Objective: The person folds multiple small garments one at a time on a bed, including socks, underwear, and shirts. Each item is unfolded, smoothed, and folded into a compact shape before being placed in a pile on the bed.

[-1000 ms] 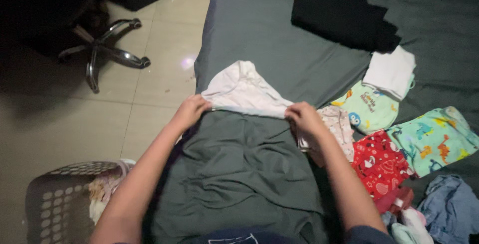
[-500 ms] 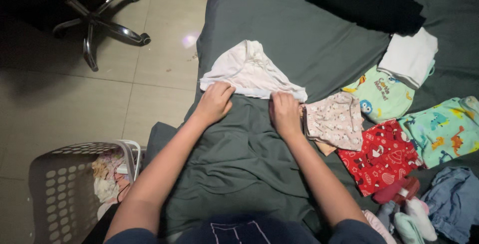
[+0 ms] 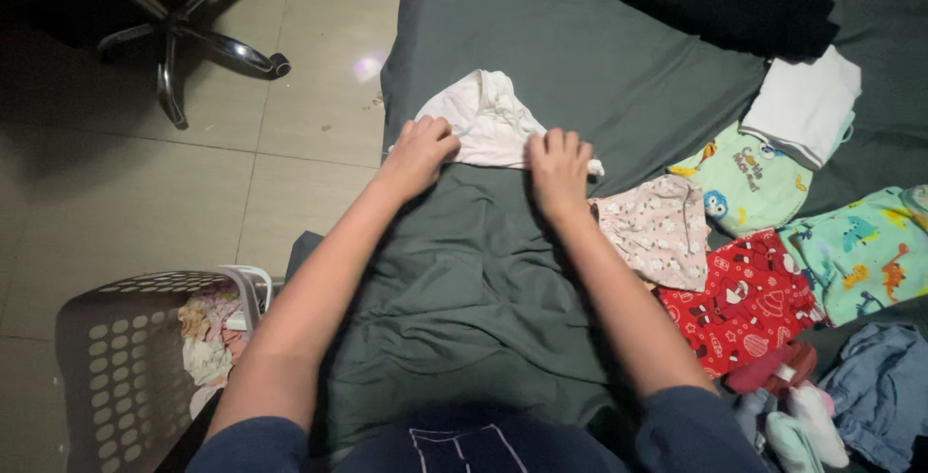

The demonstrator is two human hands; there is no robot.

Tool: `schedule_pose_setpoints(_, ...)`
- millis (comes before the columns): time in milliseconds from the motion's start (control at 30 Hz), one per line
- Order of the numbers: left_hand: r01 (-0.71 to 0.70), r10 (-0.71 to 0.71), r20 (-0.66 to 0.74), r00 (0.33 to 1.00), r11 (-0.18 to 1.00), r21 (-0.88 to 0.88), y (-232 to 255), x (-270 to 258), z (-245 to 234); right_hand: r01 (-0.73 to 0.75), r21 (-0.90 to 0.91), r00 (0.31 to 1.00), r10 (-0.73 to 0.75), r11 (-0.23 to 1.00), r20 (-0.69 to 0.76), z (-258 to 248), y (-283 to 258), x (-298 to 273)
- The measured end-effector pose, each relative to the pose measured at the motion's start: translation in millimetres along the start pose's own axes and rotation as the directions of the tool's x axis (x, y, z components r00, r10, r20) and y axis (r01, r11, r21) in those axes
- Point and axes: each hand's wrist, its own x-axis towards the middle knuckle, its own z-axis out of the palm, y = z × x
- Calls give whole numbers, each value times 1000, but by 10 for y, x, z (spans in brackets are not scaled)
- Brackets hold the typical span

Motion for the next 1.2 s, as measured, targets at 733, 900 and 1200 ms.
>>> schedule_pose_setpoints(733,-48,69,-176,982,992,118,-114,186,89,-9,102,963,36,995,-266,165,-103,121)
schedule_pose_setpoints(900,23,32,-267,963,979,202,141,46,362,32,230,975,21,973,-223,142,-204,29)
schedule_pose_setpoints(1200,168,-195,-198,960,975,-145,-142,265,234,-88,366,985,135,927,-104,163,27,485)
